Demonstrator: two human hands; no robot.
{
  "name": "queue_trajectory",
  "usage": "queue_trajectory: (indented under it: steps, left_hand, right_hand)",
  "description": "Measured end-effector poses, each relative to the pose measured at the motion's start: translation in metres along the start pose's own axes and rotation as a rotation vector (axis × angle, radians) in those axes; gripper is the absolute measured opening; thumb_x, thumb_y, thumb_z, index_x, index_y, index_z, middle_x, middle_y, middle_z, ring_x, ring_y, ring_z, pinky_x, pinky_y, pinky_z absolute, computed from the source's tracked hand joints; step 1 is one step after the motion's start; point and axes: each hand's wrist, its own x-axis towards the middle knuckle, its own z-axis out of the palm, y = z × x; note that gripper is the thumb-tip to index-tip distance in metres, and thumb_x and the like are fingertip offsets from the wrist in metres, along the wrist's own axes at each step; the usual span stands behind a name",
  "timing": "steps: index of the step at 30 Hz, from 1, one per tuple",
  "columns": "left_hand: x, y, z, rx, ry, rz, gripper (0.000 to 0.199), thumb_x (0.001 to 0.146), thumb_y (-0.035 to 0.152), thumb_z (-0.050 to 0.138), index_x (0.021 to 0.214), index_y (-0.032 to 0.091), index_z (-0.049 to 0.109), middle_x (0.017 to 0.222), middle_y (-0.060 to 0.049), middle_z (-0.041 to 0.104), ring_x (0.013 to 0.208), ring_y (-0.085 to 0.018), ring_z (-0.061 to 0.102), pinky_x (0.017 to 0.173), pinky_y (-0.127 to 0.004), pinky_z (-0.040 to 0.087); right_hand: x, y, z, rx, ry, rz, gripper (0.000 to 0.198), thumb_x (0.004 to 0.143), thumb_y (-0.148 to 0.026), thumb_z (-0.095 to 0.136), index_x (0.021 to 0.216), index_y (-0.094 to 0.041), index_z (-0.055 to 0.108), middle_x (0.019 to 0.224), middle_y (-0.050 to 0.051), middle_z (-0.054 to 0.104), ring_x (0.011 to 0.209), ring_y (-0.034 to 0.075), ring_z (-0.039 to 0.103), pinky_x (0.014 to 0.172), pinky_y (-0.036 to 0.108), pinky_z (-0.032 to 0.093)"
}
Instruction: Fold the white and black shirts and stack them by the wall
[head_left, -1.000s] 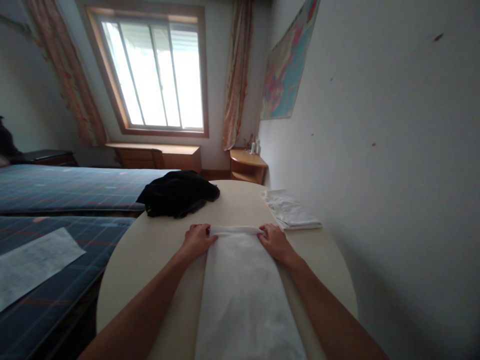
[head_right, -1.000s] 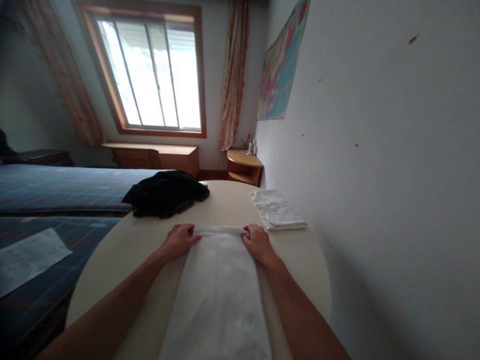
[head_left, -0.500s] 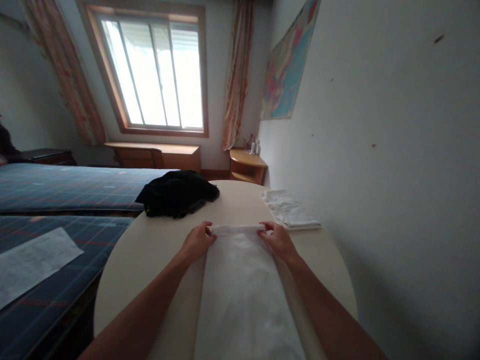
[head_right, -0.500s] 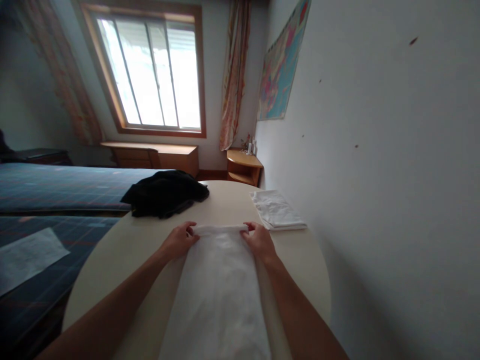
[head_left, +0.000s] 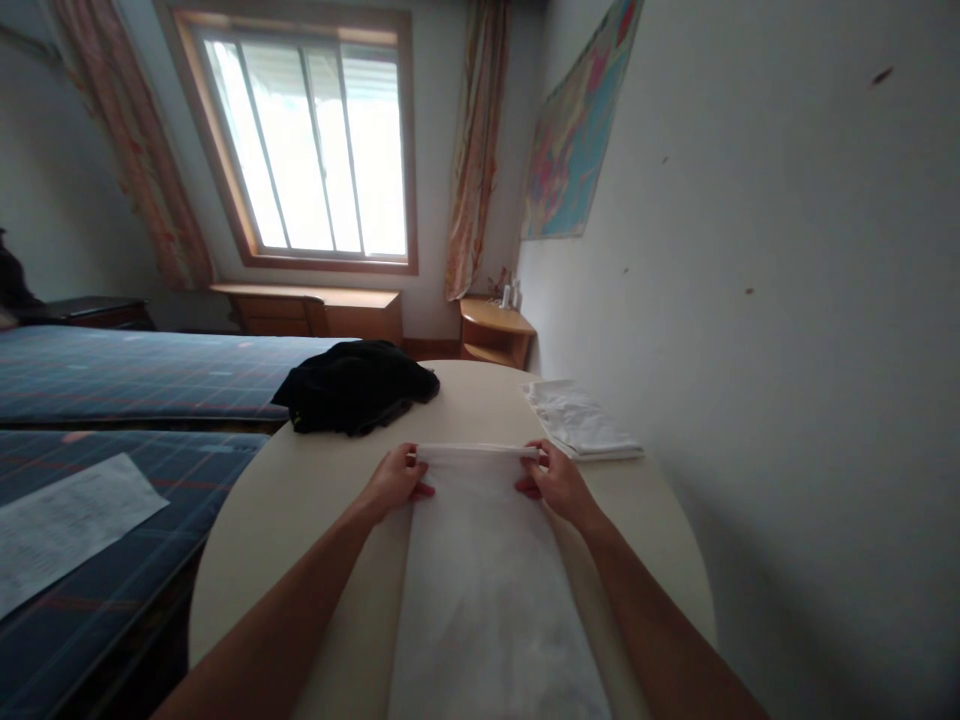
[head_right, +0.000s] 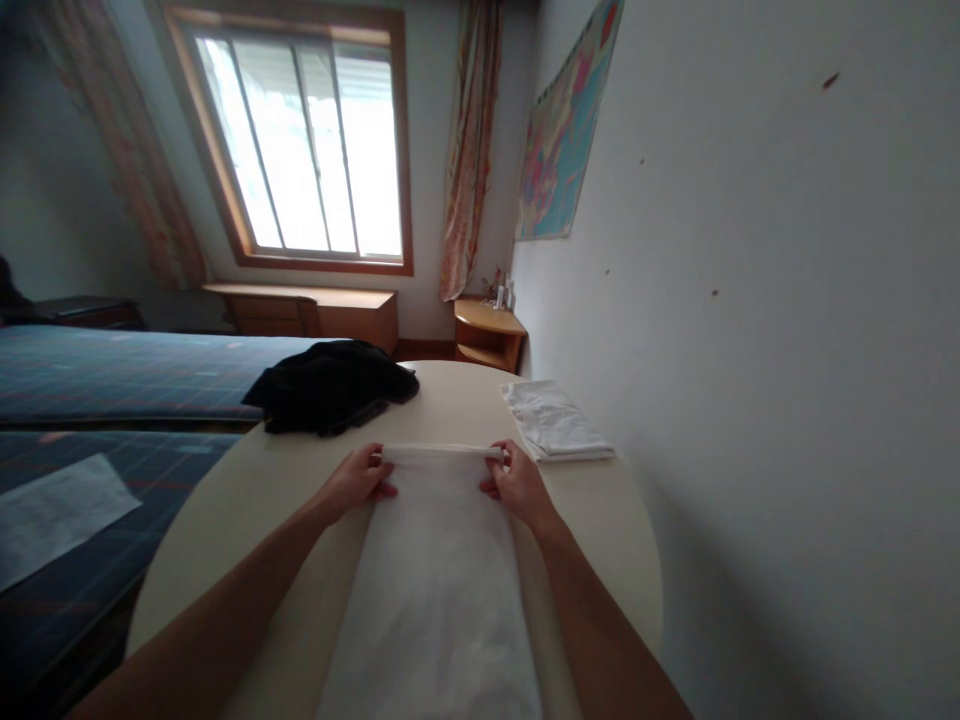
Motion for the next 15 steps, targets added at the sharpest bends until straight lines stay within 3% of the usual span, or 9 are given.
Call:
queue_trajectory:
  steps: [4,9,15]
  left_hand:
    - [-0.0038,0.0061,-0.0043,-0.049,-0.079,-0.087,0.008,0.086,0.019,0.061,0.089,0.013,0.058,0.089,-0.005,0.066,0.06,-0.009,0.068,0.045,-0.013,0.044]
    - [-0.0051,0.0048,-0.0058,-0.103,-0.14,-0.11,0.021,0.082,0.027,0.07,0.096,0.015,0.06,0.097,-0.006,0.068,0.061,-0.01,0.069,0.045,-0.014,0.045]
    - [-0.0027,-0.0011,-0.0037,-0.087,-0.14,-0.104,0.031,0.075,0.034,0.078,0.091,0.015,0.06,0.088,-0.007,0.071,0.068,-0.015,0.072,0.048,-0.016,0.048]
  right_hand:
    - [-0.0009,-0.0004,-0.0016,0.029,-0.037,0.016,0.03,0.084,-0.041,0.061,0.106,-0.024,0.048,0.086,-0.001,0.067,0.053,0.013,0.069,0.045,0.021,0.055]
    - [-0.0004,0.0019,-0.0035,0.051,-0.028,0.054,0.039,0.085,-0.047,0.062,0.114,-0.027,0.046,0.084,-0.003,0.067,0.053,0.013,0.069,0.044,0.021,0.055]
    - [0.0026,0.0065,-0.0039,0.112,-0.031,0.128,0.044,0.082,-0.042,0.069,0.116,-0.022,0.05,0.094,0.005,0.069,0.057,0.016,0.071,0.048,0.025,0.058]
